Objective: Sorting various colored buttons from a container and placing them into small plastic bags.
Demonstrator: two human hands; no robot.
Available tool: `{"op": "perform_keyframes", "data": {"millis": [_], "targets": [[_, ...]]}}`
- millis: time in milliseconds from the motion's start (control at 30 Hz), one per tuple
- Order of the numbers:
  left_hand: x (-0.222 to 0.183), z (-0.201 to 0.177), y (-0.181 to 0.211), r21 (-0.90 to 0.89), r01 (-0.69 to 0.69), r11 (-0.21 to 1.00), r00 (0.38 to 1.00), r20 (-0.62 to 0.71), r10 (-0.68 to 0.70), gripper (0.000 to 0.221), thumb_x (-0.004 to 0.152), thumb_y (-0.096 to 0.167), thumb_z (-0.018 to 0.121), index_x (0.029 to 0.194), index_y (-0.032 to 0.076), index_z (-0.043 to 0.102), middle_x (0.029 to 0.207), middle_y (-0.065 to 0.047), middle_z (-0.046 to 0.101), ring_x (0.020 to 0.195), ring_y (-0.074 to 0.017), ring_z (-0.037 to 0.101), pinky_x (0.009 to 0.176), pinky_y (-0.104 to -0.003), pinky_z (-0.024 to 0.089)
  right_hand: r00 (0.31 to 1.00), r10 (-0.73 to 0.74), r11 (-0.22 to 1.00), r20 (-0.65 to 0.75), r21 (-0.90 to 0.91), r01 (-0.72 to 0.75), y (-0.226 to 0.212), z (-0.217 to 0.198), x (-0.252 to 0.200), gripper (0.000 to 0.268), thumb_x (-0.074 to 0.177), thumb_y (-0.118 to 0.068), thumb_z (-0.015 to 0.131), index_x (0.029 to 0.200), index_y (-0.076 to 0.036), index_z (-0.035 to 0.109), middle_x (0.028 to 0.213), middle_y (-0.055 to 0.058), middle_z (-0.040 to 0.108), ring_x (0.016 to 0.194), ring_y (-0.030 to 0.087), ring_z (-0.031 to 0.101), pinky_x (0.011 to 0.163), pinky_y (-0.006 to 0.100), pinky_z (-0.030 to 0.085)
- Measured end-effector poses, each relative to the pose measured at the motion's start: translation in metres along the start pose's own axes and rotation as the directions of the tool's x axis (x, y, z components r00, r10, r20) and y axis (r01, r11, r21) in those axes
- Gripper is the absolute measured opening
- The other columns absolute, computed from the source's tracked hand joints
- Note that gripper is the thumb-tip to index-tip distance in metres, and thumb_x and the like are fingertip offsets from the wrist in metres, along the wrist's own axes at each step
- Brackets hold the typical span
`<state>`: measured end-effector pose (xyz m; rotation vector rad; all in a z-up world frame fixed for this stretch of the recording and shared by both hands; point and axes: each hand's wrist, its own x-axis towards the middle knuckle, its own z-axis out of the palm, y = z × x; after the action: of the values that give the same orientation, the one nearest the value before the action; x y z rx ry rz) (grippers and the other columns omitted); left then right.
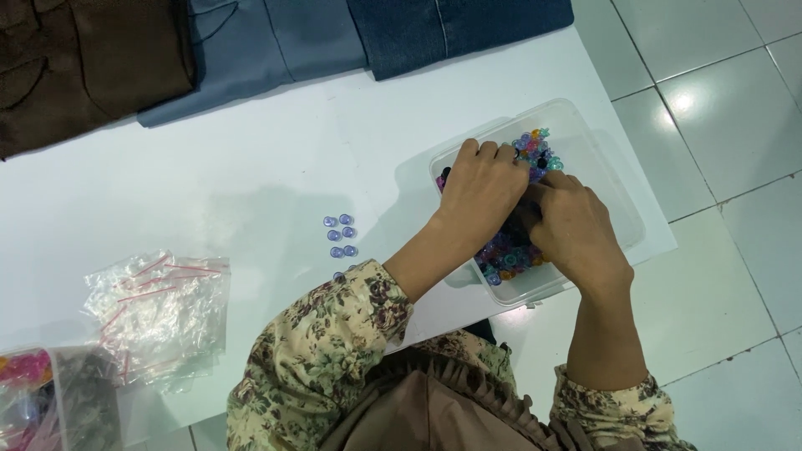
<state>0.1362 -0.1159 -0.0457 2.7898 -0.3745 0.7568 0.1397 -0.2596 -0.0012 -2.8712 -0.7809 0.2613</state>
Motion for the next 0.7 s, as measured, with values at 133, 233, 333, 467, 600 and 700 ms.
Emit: {"op": "perform_keyframes", "data": {"millis": [133, 233, 333, 467, 600, 700], "targets": [[0.001, 0.003, 0.003, 0.034, -0.026, 0.999, 0.999, -0.023, 0.027, 0.017, 0.071, -0.006, 0.082, 0.065, 0.000, 0.068, 0.060, -0.016, 0.056, 0.058, -0.0280, 0.055, 0.062, -0.036, 0.032, 1.000, 0.015, 1.000, 0.002, 0.009, -0.015, 0.007, 0.007, -0.001, 0.016, 0.094, -0.010, 0.068, 0.101, -0.002, 0.080, 0.085, 0.014, 0.066, 0.081, 0.029, 0.067, 0.072, 0.038, 0.049], [0.002, 0.005, 0.002, 0.056, -0.032, 0.998, 0.999, -0.008, 0.032, 0.017, 0.072, -0.005, 0.081, 0.063, 0.001, 0.067, 0.060, -0.016, 0.055, 0.058, -0.0275, 0.054, 0.063, -0.036, 0.031, 0.999, 0.032, 0.998, -0.017, 0.063, -0.031, 0.006, 0.006, -0.001, 0.018, 0.092, -0.005, 0.066, 0.104, 0.000, 0.079, 0.086, 0.016, 0.066, 0.081, 0.030, 0.067, 0.071, 0.037, 0.050], [0.002, 0.006, 0.000, 0.069, -0.045, 0.997, 0.999, -0.021, 0.047, 0.016, 0.071, -0.003, 0.082, 0.064, 0.002, 0.069, 0.061, -0.014, 0.057, 0.058, -0.0272, 0.054, 0.063, -0.037, 0.031, 0.998, 0.026, 0.993, -0.052, 0.119, -0.019, 0.004, 0.004, -0.001, 0.019, 0.094, -0.002, 0.064, 0.105, 0.005, 0.077, 0.088, 0.020, 0.065, 0.083, 0.036, 0.066, 0.070, 0.043, 0.050], [-0.001, 0.006, -0.001, 0.064, -0.039, 0.997, 0.998, -0.038, 0.042, 0.017, 0.070, -0.005, 0.083, 0.063, 0.001, 0.068, 0.061, -0.014, 0.056, 0.058, -0.0266, 0.054, 0.063, -0.036, 0.032, 0.990, 0.049, 0.980, -0.130, 0.199, -0.022, 0.001, -0.001, -0.004, 0.020, 0.096, -0.004, 0.065, 0.109, 0.005, 0.077, 0.089, 0.021, 0.065, 0.085, 0.036, 0.066, 0.071, 0.042, 0.050], [-0.002, 0.004, -0.003, 0.059, -0.019, 0.998, 0.998, -0.053, 0.023, 0.017, 0.072, -0.005, 0.081, 0.063, 0.001, 0.067, 0.060, -0.014, 0.053, 0.057, -0.0269, 0.053, 0.062, -0.036, 0.032, 0.979, 0.041, 0.973, -0.199, 0.229, 0.006, 0.003, 0.002, -0.003, 0.019, 0.098, -0.004, 0.065, 0.112, 0.002, 0.077, 0.091, 0.021, 0.067, 0.086, 0.037, 0.067, 0.071, 0.040, 0.052], [-0.003, 0.017, -0.003, 0.031, -0.003, 1.000, 0.999, -0.047, 0.004, 0.017, 0.073, -0.006, 0.079, 0.063, 0.000, 0.067, 0.061, -0.013, 0.052, 0.057, -0.0270, 0.052, 0.062, -0.036, 0.031, 0.976, 0.029, 0.975, -0.217, 0.222, 0.021, 0.016, 0.014, -0.002, 0.020, 0.098, -0.001, 0.064, 0.113, 0.004, 0.077, 0.092, 0.022, 0.066, 0.086, 0.037, 0.067, 0.071, 0.040, 0.051]]}}
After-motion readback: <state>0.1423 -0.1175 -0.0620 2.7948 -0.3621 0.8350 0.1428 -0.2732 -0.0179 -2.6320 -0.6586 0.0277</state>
